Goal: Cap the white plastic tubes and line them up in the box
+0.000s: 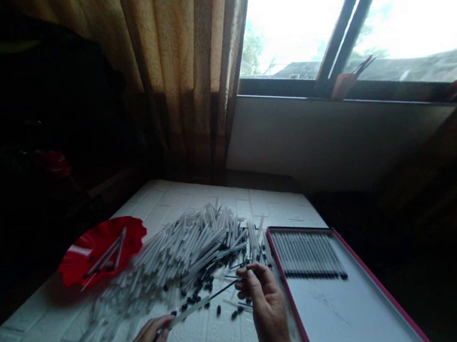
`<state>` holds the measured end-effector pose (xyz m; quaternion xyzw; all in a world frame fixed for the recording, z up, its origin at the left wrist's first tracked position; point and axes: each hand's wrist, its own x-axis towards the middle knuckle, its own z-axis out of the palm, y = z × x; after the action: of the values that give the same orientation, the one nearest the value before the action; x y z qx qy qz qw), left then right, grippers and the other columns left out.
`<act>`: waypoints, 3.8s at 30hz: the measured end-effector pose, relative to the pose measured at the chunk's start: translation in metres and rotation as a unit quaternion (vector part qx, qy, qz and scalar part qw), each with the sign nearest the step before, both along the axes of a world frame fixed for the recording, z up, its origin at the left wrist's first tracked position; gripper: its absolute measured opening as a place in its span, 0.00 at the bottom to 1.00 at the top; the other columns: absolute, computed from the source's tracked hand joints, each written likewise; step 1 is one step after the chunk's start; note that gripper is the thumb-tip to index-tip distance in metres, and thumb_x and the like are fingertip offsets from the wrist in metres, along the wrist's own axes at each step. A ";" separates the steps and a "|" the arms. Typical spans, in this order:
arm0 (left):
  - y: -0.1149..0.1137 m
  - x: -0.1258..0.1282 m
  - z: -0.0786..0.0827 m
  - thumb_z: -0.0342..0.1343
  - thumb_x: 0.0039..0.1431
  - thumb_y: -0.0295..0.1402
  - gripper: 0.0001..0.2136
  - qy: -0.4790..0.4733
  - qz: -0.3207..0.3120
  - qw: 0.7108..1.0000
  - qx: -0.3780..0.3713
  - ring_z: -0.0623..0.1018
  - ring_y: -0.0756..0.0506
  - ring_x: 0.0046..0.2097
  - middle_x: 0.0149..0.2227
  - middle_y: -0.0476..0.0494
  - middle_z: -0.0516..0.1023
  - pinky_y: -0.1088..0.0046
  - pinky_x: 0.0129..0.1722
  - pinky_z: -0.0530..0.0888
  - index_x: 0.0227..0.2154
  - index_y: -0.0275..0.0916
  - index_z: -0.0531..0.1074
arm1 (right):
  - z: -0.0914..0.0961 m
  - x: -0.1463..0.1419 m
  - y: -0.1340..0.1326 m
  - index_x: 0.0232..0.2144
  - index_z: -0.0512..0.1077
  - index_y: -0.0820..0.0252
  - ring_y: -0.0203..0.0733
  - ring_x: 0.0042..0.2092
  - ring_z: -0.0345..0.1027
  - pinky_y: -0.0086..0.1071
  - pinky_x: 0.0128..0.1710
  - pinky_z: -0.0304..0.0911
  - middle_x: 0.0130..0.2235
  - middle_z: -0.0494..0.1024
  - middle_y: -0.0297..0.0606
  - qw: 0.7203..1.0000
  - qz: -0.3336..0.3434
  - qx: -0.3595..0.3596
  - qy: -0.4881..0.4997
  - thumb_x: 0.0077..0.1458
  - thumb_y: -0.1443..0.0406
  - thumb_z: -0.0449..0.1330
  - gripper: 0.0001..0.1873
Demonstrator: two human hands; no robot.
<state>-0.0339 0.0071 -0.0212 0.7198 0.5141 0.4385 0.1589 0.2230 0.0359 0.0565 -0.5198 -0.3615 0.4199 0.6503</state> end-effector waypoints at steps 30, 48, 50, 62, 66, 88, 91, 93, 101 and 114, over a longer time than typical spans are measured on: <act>-0.002 0.001 0.001 0.47 0.67 0.43 0.13 0.038 -0.023 0.999 0.031 0.84 0.50 0.37 0.35 0.51 0.83 0.86 0.38 0.77 0.43 0.47 0.75 | -0.058 -0.007 -0.015 0.43 0.73 0.54 0.45 0.38 0.74 0.33 0.36 0.69 0.38 0.79 0.41 0.850 0.036 0.162 -0.500 0.62 0.64 0.52 0.11; -0.005 0.002 0.003 0.47 0.67 0.43 0.12 0.037 -0.049 0.998 0.010 0.83 0.50 0.39 0.37 0.50 0.83 0.84 0.39 0.77 0.45 0.49 0.73 | -0.069 -0.008 -0.004 0.33 0.72 0.54 0.44 0.36 0.70 0.33 0.35 0.59 0.34 0.78 0.36 0.775 0.099 0.139 -0.609 0.57 0.67 0.57 0.04; -0.005 0.003 0.004 0.48 0.67 0.43 0.12 0.036 -0.050 0.998 0.009 0.83 0.50 0.38 0.37 0.51 0.82 0.85 0.39 0.77 0.45 0.49 0.73 | -0.068 -0.010 -0.004 0.36 0.72 0.55 0.44 0.34 0.72 0.32 0.33 0.62 0.33 0.78 0.38 0.862 0.111 0.110 -0.482 0.60 0.63 0.55 0.07; -0.005 0.005 0.008 0.47 0.67 0.43 0.12 0.051 -0.051 0.997 0.031 0.83 0.50 0.36 0.35 0.51 0.82 0.85 0.37 0.77 0.43 0.48 0.74 | -0.041 -0.029 -0.014 0.37 0.75 0.58 0.39 0.30 0.70 0.30 0.29 0.68 0.30 0.77 0.37 0.982 0.166 0.034 -0.080 0.57 0.52 0.60 0.16; -0.004 0.006 0.010 0.47 0.68 0.42 0.12 0.052 -0.056 0.997 0.029 0.83 0.50 0.36 0.35 0.50 0.82 0.85 0.37 0.77 0.44 0.48 0.74 | -0.043 -0.031 -0.015 0.38 0.75 0.58 0.39 0.31 0.71 0.29 0.30 0.68 0.30 0.76 0.37 0.977 0.169 0.039 -0.121 0.58 0.51 0.58 0.18; -0.007 0.007 0.011 0.45 0.68 0.43 0.15 0.092 -0.047 0.993 0.060 0.83 0.50 0.35 0.33 0.50 0.82 0.85 0.36 0.78 0.42 0.48 0.76 | -0.054 -0.006 -0.025 0.40 0.72 0.53 0.39 0.31 0.76 0.26 0.31 0.69 0.31 0.81 0.35 0.877 0.134 0.198 -0.418 0.63 0.65 0.53 0.08; -0.007 0.007 0.011 0.44 0.68 0.43 0.16 0.101 -0.056 0.991 0.066 0.83 0.50 0.34 0.33 0.50 0.82 0.85 0.36 0.78 0.41 0.47 0.76 | -0.057 -0.005 -0.028 0.36 0.71 0.54 0.37 0.26 0.74 0.24 0.26 0.67 0.27 0.79 0.34 0.861 0.144 0.186 -0.451 0.63 0.65 0.50 0.09; -0.006 0.007 0.010 0.44 0.68 0.44 0.16 0.112 -0.056 0.989 0.075 0.83 0.50 0.34 0.33 0.50 0.82 0.84 0.36 0.78 0.41 0.48 0.77 | -0.058 -0.004 -0.029 0.34 0.69 0.54 0.37 0.24 0.73 0.24 0.24 0.66 0.25 0.77 0.33 0.850 0.145 0.182 -0.472 0.63 0.65 0.49 0.09; -0.004 0.006 0.012 0.44 0.68 0.44 0.16 0.119 -0.055 0.988 0.085 0.83 0.50 0.34 0.33 0.51 0.83 0.85 0.35 0.78 0.42 0.49 0.77 | -0.076 -0.010 -0.036 0.37 0.69 0.54 0.37 0.27 0.71 0.24 0.27 0.65 0.28 0.76 0.34 0.906 0.131 0.151 -0.373 0.63 0.61 0.50 0.09; -0.005 0.007 0.017 0.43 0.68 0.45 0.17 0.142 -0.051 0.983 0.100 0.83 0.51 0.33 0.32 0.51 0.83 0.86 0.34 0.78 0.39 0.47 0.77 | -0.074 0.002 -0.032 0.43 0.65 0.53 0.34 0.27 0.72 0.22 0.27 0.65 0.31 0.79 0.33 0.870 0.185 0.181 -0.419 0.62 0.69 0.49 0.09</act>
<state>-0.0269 0.0026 -0.0041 0.8126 0.4476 0.3717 0.0340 0.2246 0.0037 -0.0174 -0.4439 -0.7590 0.2025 0.4311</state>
